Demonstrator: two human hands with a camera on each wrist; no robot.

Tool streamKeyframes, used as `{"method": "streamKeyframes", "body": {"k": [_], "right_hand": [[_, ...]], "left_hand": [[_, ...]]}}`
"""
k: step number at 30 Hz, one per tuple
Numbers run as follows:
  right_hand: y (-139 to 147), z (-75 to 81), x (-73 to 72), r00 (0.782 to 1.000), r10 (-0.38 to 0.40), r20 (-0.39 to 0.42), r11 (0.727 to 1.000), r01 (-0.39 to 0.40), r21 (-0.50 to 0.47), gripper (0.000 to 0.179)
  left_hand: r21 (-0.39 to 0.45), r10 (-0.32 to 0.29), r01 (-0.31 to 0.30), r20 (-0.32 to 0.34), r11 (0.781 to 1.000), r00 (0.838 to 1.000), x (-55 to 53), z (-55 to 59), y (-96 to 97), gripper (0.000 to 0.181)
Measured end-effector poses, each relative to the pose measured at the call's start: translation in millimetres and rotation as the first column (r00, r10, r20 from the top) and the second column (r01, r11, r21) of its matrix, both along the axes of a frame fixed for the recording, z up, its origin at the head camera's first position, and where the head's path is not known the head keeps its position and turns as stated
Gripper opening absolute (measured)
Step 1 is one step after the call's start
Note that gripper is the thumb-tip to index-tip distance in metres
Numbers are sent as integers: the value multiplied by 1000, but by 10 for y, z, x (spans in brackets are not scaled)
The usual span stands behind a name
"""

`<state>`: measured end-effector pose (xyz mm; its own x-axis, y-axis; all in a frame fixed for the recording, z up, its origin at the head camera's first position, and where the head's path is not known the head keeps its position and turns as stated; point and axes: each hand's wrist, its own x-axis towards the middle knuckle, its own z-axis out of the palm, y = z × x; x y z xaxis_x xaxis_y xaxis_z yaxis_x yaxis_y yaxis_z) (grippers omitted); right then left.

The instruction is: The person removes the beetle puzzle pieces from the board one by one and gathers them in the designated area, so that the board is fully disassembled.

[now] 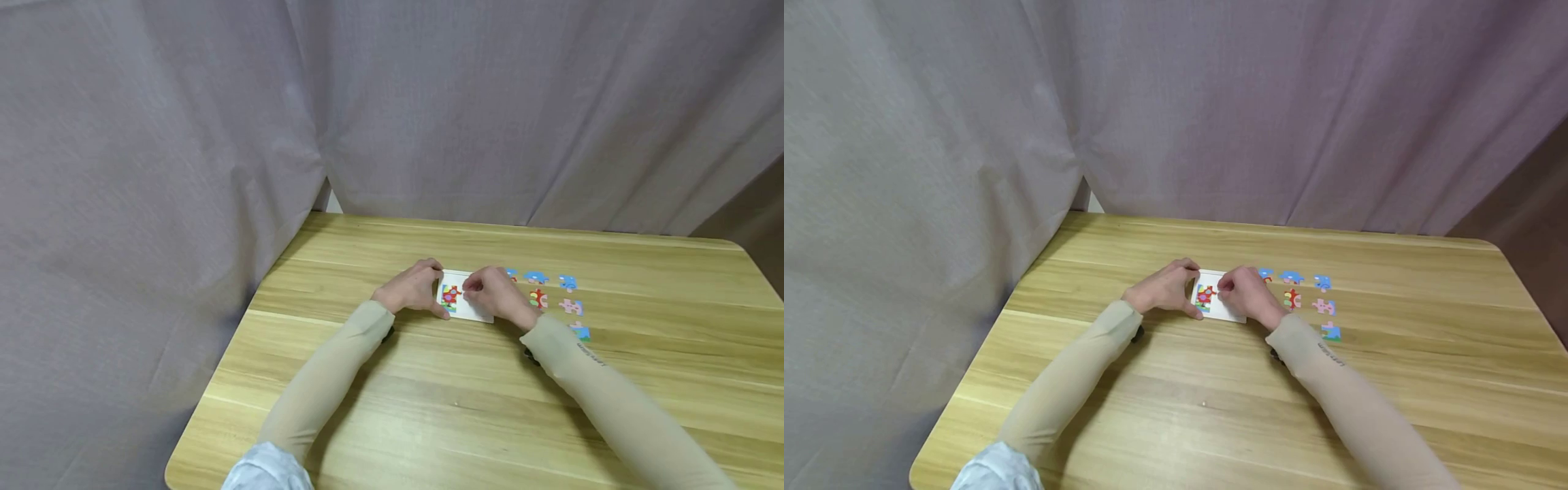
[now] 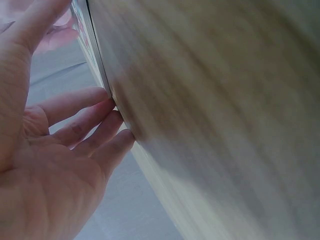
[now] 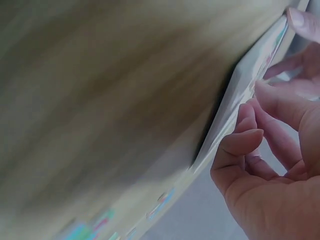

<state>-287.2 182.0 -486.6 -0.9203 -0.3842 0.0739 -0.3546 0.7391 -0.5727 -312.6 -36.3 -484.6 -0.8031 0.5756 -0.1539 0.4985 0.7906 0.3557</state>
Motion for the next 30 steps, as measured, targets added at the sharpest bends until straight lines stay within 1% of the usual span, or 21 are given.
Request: {"method": "streamKeyframes", "body": {"k": [4,11,15,18,23,25,30], "right_hand": [[-71,-31,2,1000,11,13,1000,-11,0,11],[-126,-46,20,998,-48,38,999,47,19,11],[-162,-29,21,996,-69,53,997,68,32,10],[-176,-16,16,993,-81,84,996,78,37,10],[-175,-21,-1,987,-91,132,995,87,38,10],[-173,-22,-6,988,-92,126,995,88,36,10],[-172,-19,-8,993,-89,72,996,88,15,7]], "left_hand": [[-6,-2,2,-13,1000,1000,-2,-1,-5,81],[9,2,-2,-3,1000,1000,-10,-5,-1,82],[12,0,0,-4,1000,1000,-11,-6,-12,71],[5,0,0,-8,1000,1000,-13,-4,-6,62],[-11,6,-6,-17,1000,1000,-14,-3,12,58],[-10,6,-6,-19,1000,1000,-13,-1,16,57],[-4,1,-1,-18,1000,1000,-15,1,19,58]]}}
